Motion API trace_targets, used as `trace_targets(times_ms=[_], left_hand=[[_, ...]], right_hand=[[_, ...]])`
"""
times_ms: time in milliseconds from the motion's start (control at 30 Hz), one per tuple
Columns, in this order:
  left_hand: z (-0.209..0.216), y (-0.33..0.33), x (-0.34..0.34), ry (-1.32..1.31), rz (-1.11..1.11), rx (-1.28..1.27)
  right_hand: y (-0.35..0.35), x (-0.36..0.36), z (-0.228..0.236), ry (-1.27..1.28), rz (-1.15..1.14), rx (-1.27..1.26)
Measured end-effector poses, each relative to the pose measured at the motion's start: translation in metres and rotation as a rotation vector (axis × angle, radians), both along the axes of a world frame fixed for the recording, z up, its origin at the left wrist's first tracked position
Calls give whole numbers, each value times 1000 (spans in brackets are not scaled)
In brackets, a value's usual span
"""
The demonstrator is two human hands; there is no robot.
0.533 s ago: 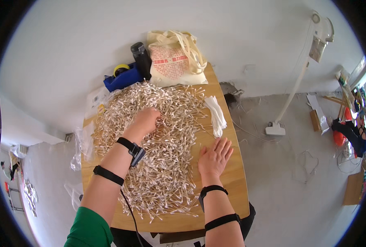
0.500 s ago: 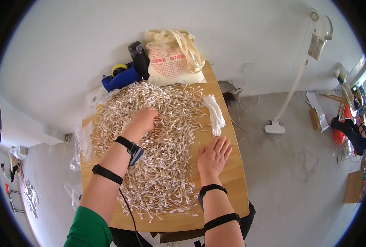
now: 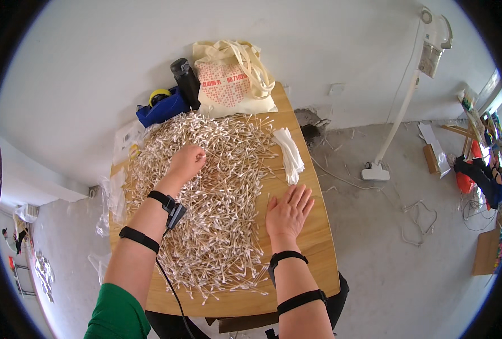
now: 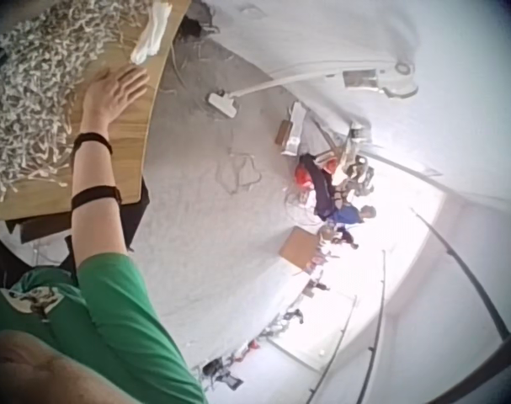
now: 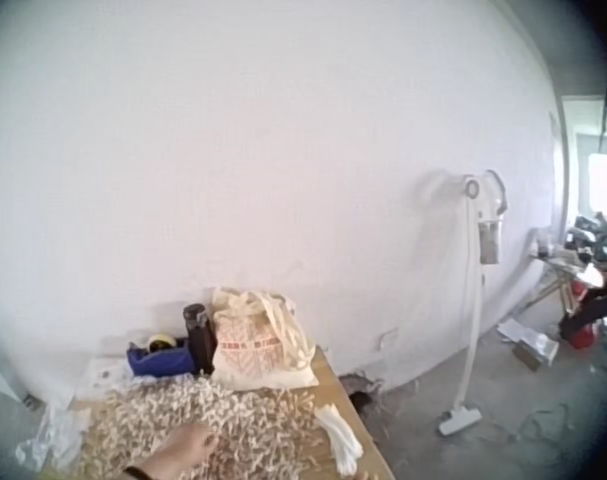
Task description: Sorting and organizing a large pile of cotton swabs on a wooden table.
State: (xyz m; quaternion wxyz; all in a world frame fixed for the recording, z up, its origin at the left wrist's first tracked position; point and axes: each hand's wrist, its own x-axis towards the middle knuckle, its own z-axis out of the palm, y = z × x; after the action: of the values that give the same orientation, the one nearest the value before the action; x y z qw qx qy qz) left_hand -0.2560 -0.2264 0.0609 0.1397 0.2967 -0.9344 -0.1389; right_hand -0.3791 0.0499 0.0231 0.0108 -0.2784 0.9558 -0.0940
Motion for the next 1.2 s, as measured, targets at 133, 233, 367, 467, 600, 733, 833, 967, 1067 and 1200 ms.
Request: trace_targets(times_ms=[133,233,367,467,600,733,833,967,1067,1200], left_hand=[[5,-4,8,181,160,214],[16,-6,18,362,268,420],[22,-20,43,618,379,657],[32,-14,63,916,290,895],[42,5,77,953,269,1045],[49,13,89,982,302,1156],[49,11,96,942,358,968],[53,15,121,1060,336,929],[74,65,126,1051,314,1221],[59,167,153,403,78,1469]], right_hand=[[0,0,-1,3,5,7],[1,-1,0,4,6,7],[-1,2,-1,-1,3,-11],[-2,2,-2,1,6,-13],[2,-1,-3,16,-4,6],[0,1,-1,1,-1,12],[-1,2,0,-20,-10,37],[-5,5,7,-15,-3,35],[-3,3,3,-26,-12,44],[0,1,7,-28,-30,65]])
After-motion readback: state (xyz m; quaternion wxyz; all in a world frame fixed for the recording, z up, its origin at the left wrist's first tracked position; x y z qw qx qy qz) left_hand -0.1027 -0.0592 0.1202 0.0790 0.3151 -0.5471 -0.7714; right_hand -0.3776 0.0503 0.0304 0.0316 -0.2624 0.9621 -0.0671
